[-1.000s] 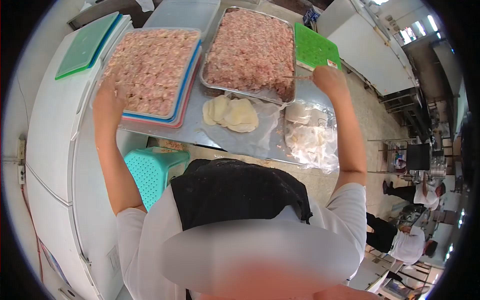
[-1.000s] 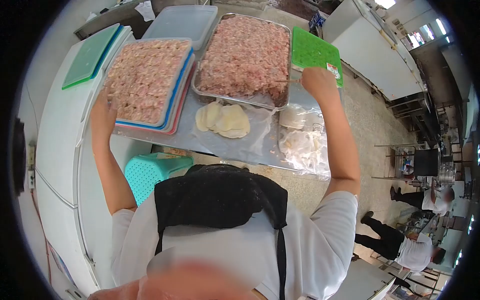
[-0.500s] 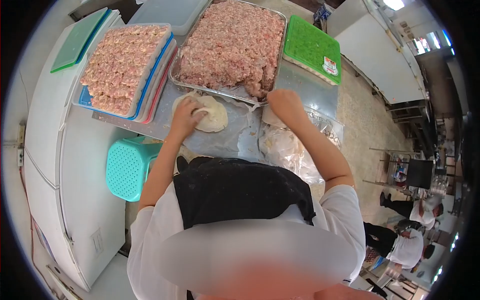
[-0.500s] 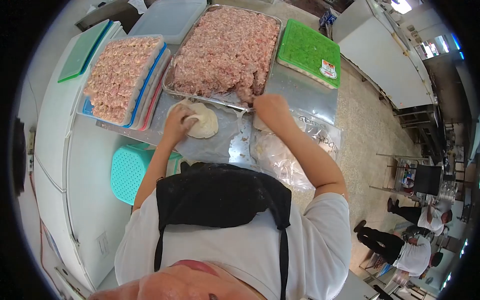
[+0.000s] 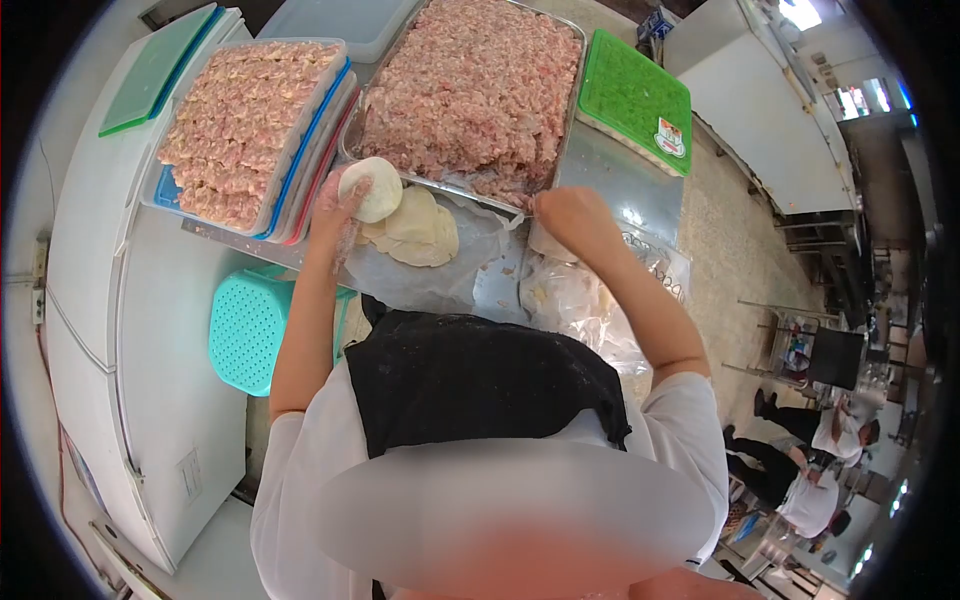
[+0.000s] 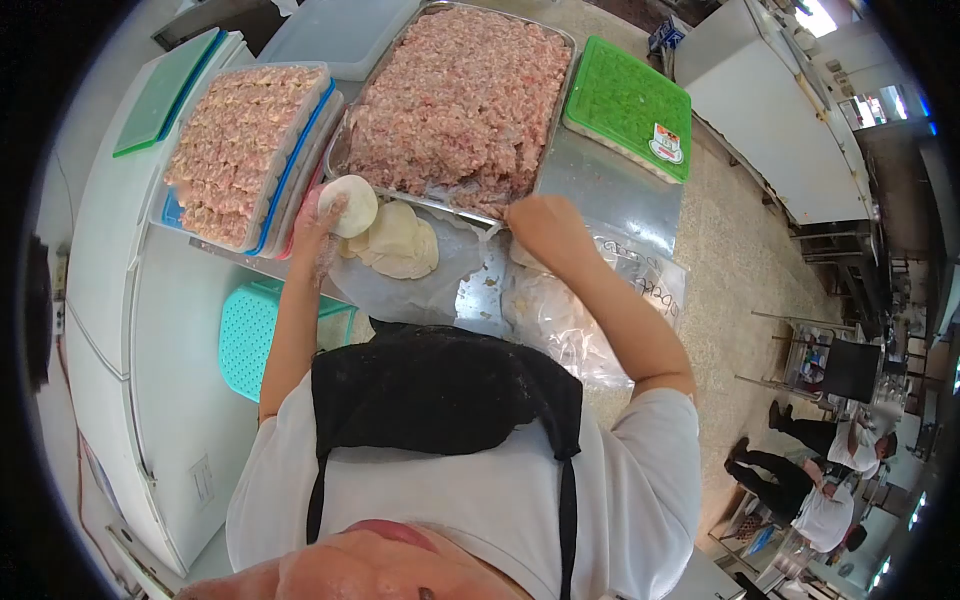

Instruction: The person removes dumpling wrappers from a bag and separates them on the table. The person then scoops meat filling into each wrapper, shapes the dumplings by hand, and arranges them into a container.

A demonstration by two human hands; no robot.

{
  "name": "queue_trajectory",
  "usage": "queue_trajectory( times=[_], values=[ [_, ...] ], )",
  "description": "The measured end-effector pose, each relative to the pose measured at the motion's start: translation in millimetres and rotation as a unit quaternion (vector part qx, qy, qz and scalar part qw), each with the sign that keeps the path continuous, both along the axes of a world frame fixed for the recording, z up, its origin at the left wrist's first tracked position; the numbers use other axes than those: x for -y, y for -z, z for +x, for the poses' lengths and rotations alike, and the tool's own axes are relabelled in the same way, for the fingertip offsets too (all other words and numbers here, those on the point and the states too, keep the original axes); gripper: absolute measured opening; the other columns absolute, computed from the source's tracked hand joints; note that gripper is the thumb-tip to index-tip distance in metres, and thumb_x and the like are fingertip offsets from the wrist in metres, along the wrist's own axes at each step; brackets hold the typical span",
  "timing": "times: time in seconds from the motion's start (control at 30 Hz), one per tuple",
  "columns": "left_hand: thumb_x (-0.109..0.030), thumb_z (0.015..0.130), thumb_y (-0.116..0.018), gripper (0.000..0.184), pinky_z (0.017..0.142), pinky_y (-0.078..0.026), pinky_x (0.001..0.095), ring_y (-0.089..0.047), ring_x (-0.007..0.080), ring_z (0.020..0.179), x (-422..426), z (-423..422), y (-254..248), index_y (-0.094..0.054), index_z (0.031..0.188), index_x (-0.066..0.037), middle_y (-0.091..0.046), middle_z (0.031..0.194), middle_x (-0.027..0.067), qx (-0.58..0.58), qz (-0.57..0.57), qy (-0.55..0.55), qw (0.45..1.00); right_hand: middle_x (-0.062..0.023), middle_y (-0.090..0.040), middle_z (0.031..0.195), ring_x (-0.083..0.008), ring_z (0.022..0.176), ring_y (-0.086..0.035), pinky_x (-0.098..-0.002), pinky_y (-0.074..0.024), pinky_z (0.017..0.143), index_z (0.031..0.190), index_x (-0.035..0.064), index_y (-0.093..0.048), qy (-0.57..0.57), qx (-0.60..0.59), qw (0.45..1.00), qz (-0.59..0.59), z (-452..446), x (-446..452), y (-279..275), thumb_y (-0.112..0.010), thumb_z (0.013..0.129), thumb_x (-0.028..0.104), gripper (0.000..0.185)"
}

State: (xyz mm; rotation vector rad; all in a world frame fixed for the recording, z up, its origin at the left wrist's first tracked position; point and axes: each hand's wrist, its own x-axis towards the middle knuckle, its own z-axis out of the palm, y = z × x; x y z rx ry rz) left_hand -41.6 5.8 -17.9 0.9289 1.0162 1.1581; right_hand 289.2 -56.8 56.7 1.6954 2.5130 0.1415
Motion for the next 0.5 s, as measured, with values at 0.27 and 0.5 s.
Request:
queue_trajectory(
  times=[0.27, 0.5],
  values=[
    [-0.015, 0.093, -0.054, 0.037, 0.096, -0.046, 0.0360, -0.057, 0.0229, 0.110, -45.7, 21.2, -24.2, -0.048, 0.124, 0.004, -0.059, 0.116, 0.0144, 0.188, -0.031, 0.000, 0.982, -0.0002, -0.050, 0.055, -0.0119, 0.048, -0.044, -0.0283, -0.0355, 0.047, 0.087, 0.0029, -0.070, 0.215, -0.464, 0.839, -0.185, -13.4, 8.4, -5.3, -0.055, 0.093, 0.026, 0.028],
    [-0.022, 0.096, -0.048, 0.039, 0.099, -0.044, 0.0412, -0.054, 0.0301, 0.114, -70.6, 78.5, -68.0, -0.045, 0.126, 0.004, -0.052, 0.125, 0.0203, 0.362, -0.124, 0.123, 0.916, -0.0094, -0.062, 0.071, -0.0189, 0.064, -0.056, -0.0327, -0.0466, 0.062, 0.100, 0.0068, -0.069, 0.264, -0.655, 0.696, -0.131, -78.9, -31.0, -22.5, -0.057, 0.092, 0.025, 0.024]
  ],
)
